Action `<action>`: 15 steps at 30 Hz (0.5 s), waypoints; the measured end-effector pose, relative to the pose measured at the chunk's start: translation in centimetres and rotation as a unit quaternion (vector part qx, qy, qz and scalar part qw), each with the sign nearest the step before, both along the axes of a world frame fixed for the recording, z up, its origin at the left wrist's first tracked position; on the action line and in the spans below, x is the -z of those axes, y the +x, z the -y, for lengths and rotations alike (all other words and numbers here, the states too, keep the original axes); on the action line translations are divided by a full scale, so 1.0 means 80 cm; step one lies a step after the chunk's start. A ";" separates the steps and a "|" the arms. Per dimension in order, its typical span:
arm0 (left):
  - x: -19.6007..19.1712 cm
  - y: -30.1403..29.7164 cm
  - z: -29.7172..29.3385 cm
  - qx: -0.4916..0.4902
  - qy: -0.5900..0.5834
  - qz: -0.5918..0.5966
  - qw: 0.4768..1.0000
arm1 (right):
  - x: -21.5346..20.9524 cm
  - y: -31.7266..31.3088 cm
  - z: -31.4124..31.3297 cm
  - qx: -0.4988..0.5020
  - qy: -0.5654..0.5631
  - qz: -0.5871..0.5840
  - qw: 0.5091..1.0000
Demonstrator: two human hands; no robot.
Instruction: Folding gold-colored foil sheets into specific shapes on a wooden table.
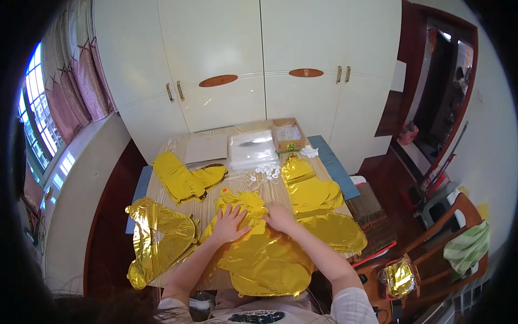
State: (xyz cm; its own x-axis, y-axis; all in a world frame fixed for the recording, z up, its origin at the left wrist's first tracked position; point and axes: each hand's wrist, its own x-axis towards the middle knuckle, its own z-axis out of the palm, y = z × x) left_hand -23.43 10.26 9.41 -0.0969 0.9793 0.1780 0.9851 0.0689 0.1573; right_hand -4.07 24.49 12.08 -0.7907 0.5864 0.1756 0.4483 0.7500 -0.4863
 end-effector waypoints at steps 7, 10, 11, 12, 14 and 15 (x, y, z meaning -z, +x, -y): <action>-0.008 0.001 0.011 0.065 0.003 -0.036 0.997 | 0.010 -0.093 -0.048 0.113 -0.080 0.065 0.988; -0.004 -0.004 0.005 0.082 0.009 -0.039 0.996 | 0.041 -0.114 -0.075 0.106 -0.102 0.019 0.989; -0.002 -0.007 0.003 0.086 0.010 -0.037 0.996 | 0.044 -0.121 -0.080 0.101 -0.105 -0.005 0.989; -0.003 -0.010 0.002 0.081 0.006 -0.035 0.996 | 0.041 -0.125 -0.081 0.096 -0.109 -0.028 0.989; -0.008 -0.017 -0.004 0.073 0.000 -0.032 0.997 | 0.042 -0.142 -0.090 0.103 -0.108 -0.001 0.989; -0.010 -0.020 -0.009 0.072 -0.004 -0.032 0.997 | 0.043 -0.148 -0.096 0.108 -0.107 0.013 0.988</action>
State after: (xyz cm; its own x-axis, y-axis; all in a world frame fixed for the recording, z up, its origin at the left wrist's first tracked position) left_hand -25.05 10.96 10.18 0.0555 0.9835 0.1724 0.9930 -0.0724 0.0931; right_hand -15.95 32.13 8.67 -0.6462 0.7631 0.0110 0.6003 0.5171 -0.6102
